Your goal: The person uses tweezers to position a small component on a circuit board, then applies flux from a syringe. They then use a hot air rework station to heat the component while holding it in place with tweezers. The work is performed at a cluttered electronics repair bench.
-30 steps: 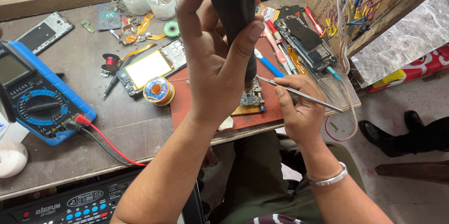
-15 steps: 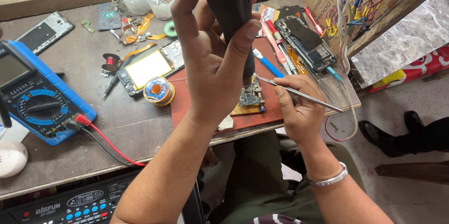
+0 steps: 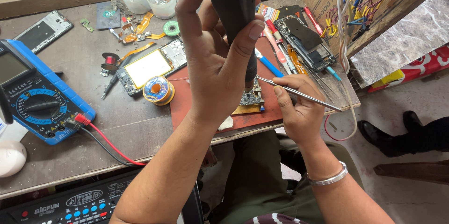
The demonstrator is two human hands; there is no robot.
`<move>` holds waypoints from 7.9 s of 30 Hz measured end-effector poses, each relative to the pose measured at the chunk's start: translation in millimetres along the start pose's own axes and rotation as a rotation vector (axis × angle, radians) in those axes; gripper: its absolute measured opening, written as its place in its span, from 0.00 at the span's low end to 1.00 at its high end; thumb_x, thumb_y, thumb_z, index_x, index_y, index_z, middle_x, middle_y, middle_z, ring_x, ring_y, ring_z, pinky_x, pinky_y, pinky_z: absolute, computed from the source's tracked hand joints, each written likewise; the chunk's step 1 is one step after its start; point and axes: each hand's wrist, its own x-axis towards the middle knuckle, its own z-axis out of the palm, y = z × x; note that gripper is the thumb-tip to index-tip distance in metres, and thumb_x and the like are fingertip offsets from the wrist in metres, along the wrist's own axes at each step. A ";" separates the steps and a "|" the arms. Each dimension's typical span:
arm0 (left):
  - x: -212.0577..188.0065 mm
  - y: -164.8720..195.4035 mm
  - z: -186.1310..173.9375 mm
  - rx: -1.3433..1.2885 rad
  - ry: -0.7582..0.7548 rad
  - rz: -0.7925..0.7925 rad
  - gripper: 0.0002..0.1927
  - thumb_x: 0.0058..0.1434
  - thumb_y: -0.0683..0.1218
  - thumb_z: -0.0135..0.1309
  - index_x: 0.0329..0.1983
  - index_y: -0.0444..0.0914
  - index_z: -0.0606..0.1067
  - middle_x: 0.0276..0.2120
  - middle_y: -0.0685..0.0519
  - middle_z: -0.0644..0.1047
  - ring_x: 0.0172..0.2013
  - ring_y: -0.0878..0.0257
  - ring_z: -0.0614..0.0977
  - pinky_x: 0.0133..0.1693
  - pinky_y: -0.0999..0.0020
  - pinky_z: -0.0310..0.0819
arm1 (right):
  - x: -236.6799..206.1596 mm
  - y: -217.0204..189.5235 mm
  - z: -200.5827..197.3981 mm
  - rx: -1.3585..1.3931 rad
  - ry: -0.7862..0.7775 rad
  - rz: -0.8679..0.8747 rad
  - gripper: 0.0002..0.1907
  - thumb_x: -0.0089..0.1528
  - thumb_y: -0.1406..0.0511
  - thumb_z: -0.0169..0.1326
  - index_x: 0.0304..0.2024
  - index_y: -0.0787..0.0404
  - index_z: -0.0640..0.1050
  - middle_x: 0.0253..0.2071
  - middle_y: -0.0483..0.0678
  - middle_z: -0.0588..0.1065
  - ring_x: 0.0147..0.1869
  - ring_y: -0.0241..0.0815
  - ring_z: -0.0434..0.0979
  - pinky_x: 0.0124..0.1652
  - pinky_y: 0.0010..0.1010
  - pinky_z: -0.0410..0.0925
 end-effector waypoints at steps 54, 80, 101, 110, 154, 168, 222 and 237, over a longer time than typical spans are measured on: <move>-0.3 -2.3 -0.9 -0.026 0.033 0.000 0.32 0.81 0.40 0.58 0.75 0.44 0.51 0.57 0.47 0.72 0.53 0.66 0.78 0.57 0.72 0.73 | -1.0 1.9 0.8 0.071 0.001 0.009 0.06 0.68 0.73 0.57 0.48 0.67 0.78 0.45 0.50 0.75 0.47 0.37 0.75 0.48 0.25 0.68; 1.1 -0.5 -0.2 -0.001 0.026 0.010 0.31 0.82 0.40 0.58 0.75 0.44 0.52 0.57 0.48 0.73 0.56 0.66 0.76 0.57 0.71 0.73 | 0.6 -0.5 0.0 0.025 0.000 0.002 0.06 0.68 0.72 0.57 0.47 0.67 0.79 0.44 0.50 0.76 0.45 0.37 0.75 0.46 0.26 0.68; -2.6 -2.1 3.0 -0.017 0.025 0.011 0.31 0.82 0.39 0.58 0.76 0.45 0.51 0.57 0.48 0.72 0.56 0.66 0.76 0.58 0.71 0.73 | 0.5 -0.2 0.1 0.021 -0.003 0.001 0.06 0.68 0.72 0.57 0.47 0.66 0.79 0.44 0.49 0.76 0.43 0.36 0.74 0.44 0.25 0.67; -1.0 -3.0 -0.6 -0.037 0.033 -0.005 0.33 0.81 0.39 0.58 0.75 0.44 0.50 0.56 0.47 0.73 0.54 0.65 0.77 0.57 0.71 0.73 | -0.4 1.2 0.8 0.051 0.001 0.006 0.05 0.68 0.73 0.57 0.47 0.67 0.78 0.44 0.49 0.75 0.44 0.35 0.73 0.45 0.25 0.67; 1.5 -5.5 -5.3 -0.010 0.035 0.006 0.32 0.83 0.38 0.58 0.76 0.45 0.50 0.56 0.47 0.72 0.56 0.65 0.76 0.56 0.72 0.73 | -1.5 3.1 0.8 0.098 -0.004 0.009 0.06 0.68 0.73 0.56 0.49 0.67 0.78 0.46 0.50 0.75 0.48 0.36 0.74 0.49 0.24 0.68; 1.5 -3.1 -2.0 -0.050 0.027 -0.009 0.32 0.82 0.38 0.57 0.75 0.45 0.50 0.56 0.47 0.73 0.54 0.66 0.77 0.57 0.71 0.74 | -1.9 2.8 1.0 0.071 -0.001 0.039 0.06 0.68 0.73 0.57 0.47 0.67 0.78 0.44 0.49 0.75 0.43 0.34 0.72 0.43 0.23 0.66; 1.5 -0.9 -0.2 -0.040 0.010 -0.018 0.32 0.82 0.39 0.58 0.75 0.44 0.50 0.56 0.46 0.73 0.53 0.66 0.77 0.56 0.71 0.74 | -1.4 2.5 0.3 0.076 -0.003 0.003 0.06 0.69 0.73 0.57 0.48 0.67 0.78 0.45 0.50 0.75 0.46 0.36 0.74 0.48 0.25 0.68; 1.6 -2.6 0.4 -0.040 0.022 0.000 0.33 0.82 0.38 0.58 0.76 0.43 0.50 0.56 0.46 0.72 0.54 0.65 0.77 0.56 0.70 0.74 | -0.5 2.6 0.1 0.063 0.003 0.007 0.05 0.68 0.73 0.57 0.47 0.67 0.78 0.44 0.50 0.75 0.46 0.37 0.75 0.47 0.25 0.68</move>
